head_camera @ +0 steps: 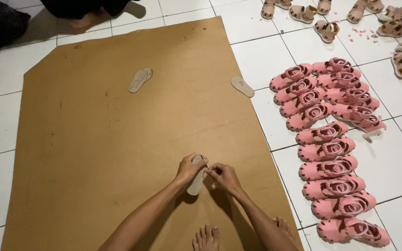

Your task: The person sits on the floor and traces the outline of a sandal insole template onto a large cardboard sheet using a pen, then cuts and trims the traced insole shapes out of the cardboard by hand, working on one piece at a time.

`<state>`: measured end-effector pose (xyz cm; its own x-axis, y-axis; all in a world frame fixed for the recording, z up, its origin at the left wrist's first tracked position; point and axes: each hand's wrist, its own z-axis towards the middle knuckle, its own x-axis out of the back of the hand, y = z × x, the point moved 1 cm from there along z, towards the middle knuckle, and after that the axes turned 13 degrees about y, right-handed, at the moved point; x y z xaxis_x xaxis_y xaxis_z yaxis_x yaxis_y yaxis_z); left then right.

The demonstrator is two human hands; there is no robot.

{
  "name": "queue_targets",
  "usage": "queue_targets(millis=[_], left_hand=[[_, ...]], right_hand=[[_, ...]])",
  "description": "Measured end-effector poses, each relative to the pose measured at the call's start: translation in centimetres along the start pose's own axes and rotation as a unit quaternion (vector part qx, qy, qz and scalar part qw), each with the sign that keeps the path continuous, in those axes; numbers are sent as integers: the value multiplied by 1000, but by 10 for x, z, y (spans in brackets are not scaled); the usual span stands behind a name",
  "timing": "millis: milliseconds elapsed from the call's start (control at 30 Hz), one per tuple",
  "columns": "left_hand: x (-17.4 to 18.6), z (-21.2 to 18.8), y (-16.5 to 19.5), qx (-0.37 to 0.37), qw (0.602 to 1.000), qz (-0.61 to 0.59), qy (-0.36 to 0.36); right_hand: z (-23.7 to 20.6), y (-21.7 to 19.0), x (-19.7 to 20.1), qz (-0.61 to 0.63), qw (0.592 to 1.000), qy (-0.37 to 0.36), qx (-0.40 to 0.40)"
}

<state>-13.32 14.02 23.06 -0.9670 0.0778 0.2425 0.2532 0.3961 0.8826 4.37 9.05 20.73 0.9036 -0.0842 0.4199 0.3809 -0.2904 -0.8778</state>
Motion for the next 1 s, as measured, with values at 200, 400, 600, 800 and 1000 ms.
queue_targets(millis=[200,400,600,800,1000], left_hand=[[-8,-43,5,29,999,32,4],[-9,-63,17,26,1000,3,-11],[-13,-82,33,15,999,41,1],[-2,-104,49,43,995,84,13],[3,-108,43,5,997,69,13]], right_hand=[[-31,22,11,23,997,-2,80],[-44,11,22,-7,999,28,26],[-63,-10,34,26,1000,-5,11],[-81,-24,39,26,998,-33,36],[-84,-19,30,4,1000,-17,2]])
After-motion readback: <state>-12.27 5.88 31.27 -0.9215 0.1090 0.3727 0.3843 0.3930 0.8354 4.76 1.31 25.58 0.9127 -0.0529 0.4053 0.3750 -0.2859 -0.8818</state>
